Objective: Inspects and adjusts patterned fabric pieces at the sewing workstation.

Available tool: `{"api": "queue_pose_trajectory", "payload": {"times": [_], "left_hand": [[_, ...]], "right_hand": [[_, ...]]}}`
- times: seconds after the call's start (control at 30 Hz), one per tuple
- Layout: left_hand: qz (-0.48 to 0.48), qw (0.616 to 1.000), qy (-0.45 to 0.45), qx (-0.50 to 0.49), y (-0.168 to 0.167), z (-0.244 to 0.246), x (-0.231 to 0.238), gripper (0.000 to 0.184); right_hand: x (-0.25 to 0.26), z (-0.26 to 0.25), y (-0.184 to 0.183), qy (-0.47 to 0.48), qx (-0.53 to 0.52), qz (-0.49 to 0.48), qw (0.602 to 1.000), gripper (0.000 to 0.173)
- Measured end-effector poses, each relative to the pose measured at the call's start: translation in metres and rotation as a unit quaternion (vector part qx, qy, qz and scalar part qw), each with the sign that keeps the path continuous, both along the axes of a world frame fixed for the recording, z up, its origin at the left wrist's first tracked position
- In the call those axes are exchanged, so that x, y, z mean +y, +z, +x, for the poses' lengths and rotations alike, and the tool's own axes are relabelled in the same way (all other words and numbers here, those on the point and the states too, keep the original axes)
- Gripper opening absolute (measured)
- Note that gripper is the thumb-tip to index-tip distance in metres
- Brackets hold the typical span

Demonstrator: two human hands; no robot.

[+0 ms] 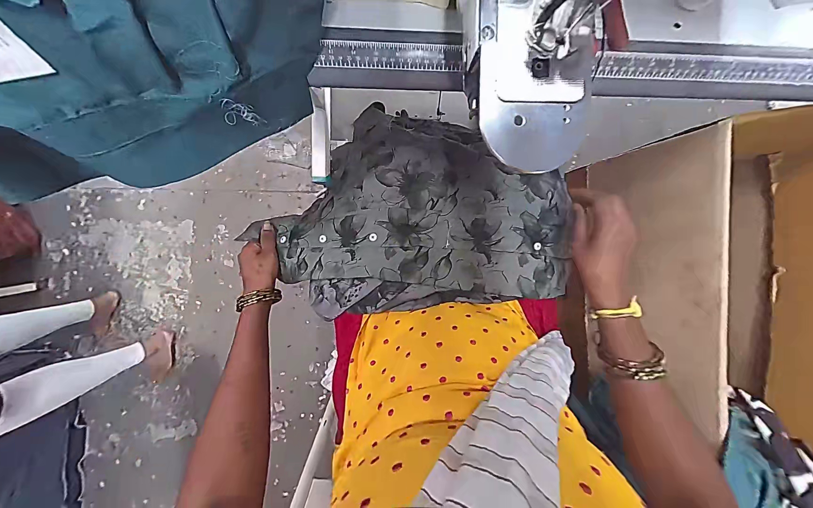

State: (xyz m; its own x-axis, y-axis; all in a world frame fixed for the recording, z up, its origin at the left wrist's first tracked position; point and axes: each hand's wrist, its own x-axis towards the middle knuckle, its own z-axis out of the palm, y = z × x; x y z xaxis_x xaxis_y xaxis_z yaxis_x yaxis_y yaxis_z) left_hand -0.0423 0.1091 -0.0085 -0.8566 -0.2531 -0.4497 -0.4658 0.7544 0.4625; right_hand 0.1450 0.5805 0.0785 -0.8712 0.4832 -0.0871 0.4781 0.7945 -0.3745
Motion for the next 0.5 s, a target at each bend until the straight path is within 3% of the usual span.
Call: {"api": "queue_pose_trajectory", "payload": {"times": [0.1,0.2,0.3,0.5], "left_hand": [[0.009,1.000,0.010,0.003,-0.004,0.003,0.001,0.073],[0.003,1.000,0.016,0.013,-0.005,0.003,-0.002,0.075],[-0.017,0.999,-0.003,0.044,-0.004,0.000,-0.014,0.075],[0.018,0.998,0.025,0.063,-0.004,-0.009,-0.013,0.072]], "right_hand": [[-0.082,-0.043,0.001,0.280,0.089,-0.079,0.953,0.037],[-0.131,-0.064,-0.037,0.514,0.068,-0.071,0.852,0.068],[-0.129,-0.053,-0.063,0.531,0.002,-0.077,0.844,0.079],[-0.117,-0.038,-0.060,0.473,-0.066,-0.043,0.878,0.090]]}}
